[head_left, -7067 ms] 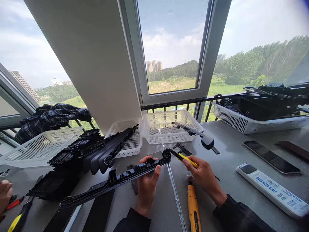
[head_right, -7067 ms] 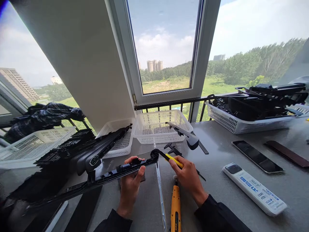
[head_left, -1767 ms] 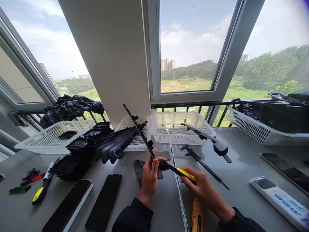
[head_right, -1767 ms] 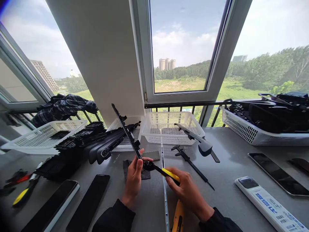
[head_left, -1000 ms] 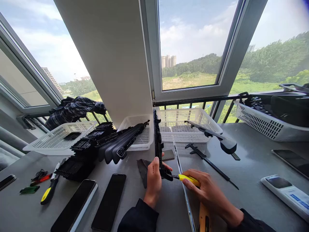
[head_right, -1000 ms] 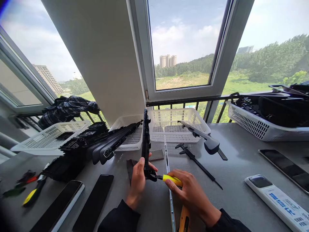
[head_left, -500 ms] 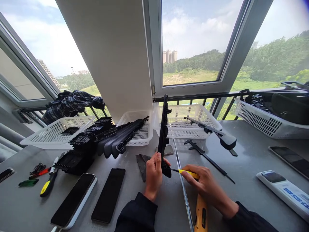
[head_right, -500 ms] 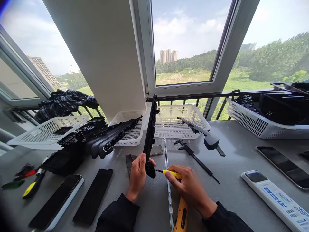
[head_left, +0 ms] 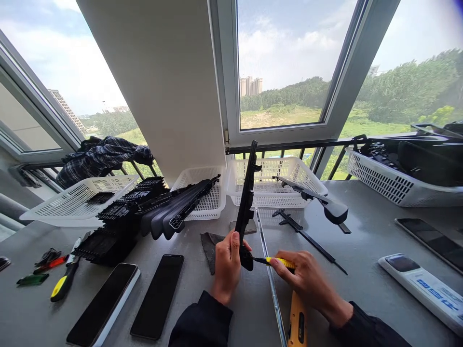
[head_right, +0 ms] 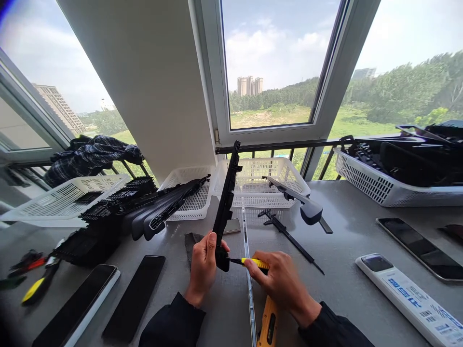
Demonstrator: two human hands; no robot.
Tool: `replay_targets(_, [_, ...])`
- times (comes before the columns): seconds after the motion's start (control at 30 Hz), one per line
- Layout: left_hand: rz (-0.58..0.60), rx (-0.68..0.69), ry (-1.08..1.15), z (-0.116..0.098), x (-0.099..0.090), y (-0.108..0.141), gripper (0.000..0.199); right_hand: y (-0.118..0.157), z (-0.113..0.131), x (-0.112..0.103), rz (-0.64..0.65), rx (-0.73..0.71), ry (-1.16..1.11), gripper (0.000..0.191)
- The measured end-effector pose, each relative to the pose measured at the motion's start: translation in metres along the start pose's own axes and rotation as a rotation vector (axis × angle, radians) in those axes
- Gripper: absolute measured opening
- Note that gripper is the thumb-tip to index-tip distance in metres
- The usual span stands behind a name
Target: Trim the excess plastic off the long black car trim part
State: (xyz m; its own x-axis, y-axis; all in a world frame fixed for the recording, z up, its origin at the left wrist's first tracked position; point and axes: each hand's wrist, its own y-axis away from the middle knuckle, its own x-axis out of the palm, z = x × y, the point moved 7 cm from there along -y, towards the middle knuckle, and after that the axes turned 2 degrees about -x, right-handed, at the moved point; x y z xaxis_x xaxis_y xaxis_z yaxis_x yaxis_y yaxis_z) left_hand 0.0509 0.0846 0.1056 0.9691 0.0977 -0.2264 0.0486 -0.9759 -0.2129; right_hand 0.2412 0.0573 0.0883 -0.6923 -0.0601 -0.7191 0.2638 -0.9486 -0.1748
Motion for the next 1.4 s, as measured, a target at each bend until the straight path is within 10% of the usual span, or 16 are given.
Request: replay_targets(1.4, [-0.080, -0.061, 0.215, 0.007, 0.003, 0.008, 0.046, 0.005, 0.017, -0.006, -0.065, -0.204, 0.064, 0.047])
